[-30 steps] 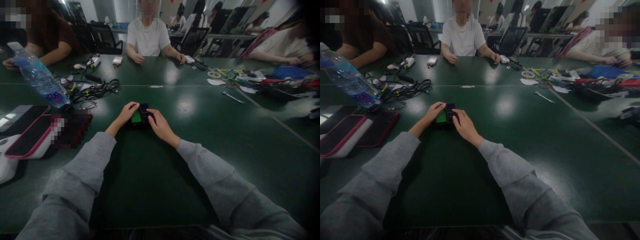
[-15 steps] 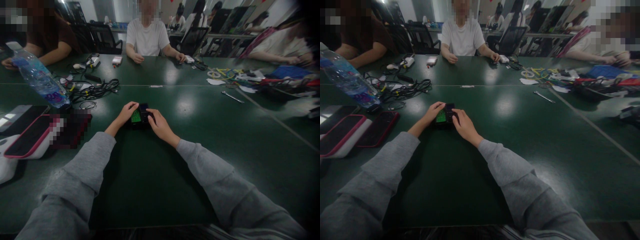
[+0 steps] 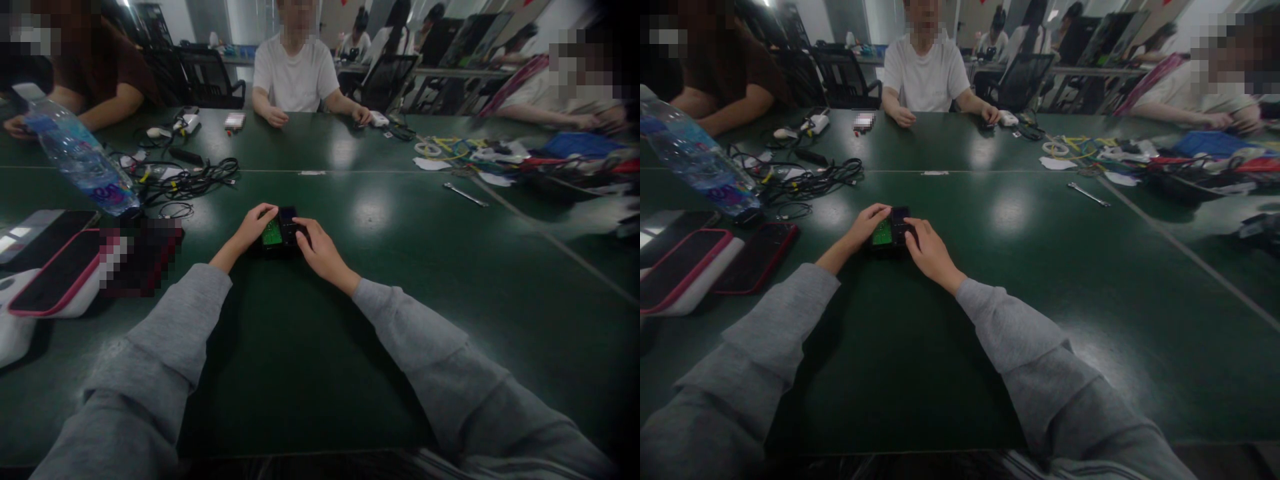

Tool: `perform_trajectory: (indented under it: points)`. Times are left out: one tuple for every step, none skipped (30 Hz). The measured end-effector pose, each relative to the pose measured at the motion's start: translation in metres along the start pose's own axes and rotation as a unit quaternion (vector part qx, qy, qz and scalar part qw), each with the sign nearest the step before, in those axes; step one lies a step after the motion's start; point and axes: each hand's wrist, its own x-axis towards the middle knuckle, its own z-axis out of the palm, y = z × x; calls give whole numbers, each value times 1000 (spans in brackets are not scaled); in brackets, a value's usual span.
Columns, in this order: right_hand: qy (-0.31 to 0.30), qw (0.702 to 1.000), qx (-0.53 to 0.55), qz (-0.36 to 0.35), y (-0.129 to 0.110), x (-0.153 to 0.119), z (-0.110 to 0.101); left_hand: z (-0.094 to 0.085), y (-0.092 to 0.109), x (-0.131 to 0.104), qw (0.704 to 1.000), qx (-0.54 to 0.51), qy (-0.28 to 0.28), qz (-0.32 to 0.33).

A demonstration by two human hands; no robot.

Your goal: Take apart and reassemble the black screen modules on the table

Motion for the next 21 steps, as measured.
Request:
perform_trajectory:
  points:
    - [0, 1000, -1, -1, -1, 0, 0, 0, 0, 0, 1000, 0, 0, -1]
    - [1, 1000, -2, -1, -1, 0, -1, 0, 0, 0, 1000, -1, 1, -2]
    - [1, 1000, -3, -2, -2, 0, -1, 0, 0, 0, 1000, -2, 3, -3]
    - [2, 1000, -4, -2, -3, 0, -1, 0, -1, 0, 1000, -5, 3, -3]
    - [2, 1000, -5, -2, -3, 0, -1, 0, -1, 1, 1000, -8, 3, -2]
    - [3, 1000, -6, -3, -3, 0, -1, 1, -1, 1, 1000, -10, 2, -2]
    - [4, 1000, -6, -4, -3, 0, -1, 1, -1, 1, 1000, -10, 2, -2]
    - [4, 1000, -7, -4, -2, 0, -1, 1, -1, 1, 1000, -9, 2, -2]
    - [4, 1000, -7, -5, -2, 0, -1, 1, 0, 1, 1000, -7, 1, -3]
    - [5, 1000, -8, -5, -1, 0, 0, 1, 0, 1, 1000, -4, 2, -4]
    - [7, 1000, -10, -7, -1, 0, 0, 1, 0, 1, 1000, -2, 3, -5]
    - [11, 1000, -16, -12, -2, 0, -1, 1, 0, 1, 1000, 0, 3, -4]
    - [15, 999, -26, -22, -3, 0, -1, 1, 0, 1, 1000, 1, 4, -2]
    - [17, 998, -40, -37, -4, 0, -1, 1, -1, 2, 1000, 3, 5, 1]
    - [14, 997, -59, -54, -6, 0, -2, 1, -3, 2, 1000, 4, 7, 5]
    - [5, 994, -79, -73, -9, -1, -3, 1, -4, 3, 1000, 5, 7, 9]
    - [-10, 991, -100, -89, -11, -1, -3, 1, -6, 4, 1000, 5, 7, 13]
    - [-27, 987, -119, -101, -12, -1, -3, 1, -7, 4, 1000, 5, 7, 14]
    - [-43, 984, -136, -109, -14, -1, -4, 1, -8, 5, 1000, 4, 7, 15]
    - [-56, 981, -148, -113, -14, -1, -4, 1, -8, 5, 1000, 4, 7, 15]
    - [-64, 979, -157, -113, -15, -1, -4, 1, -9, 5, 1000, 4, 8, 15]
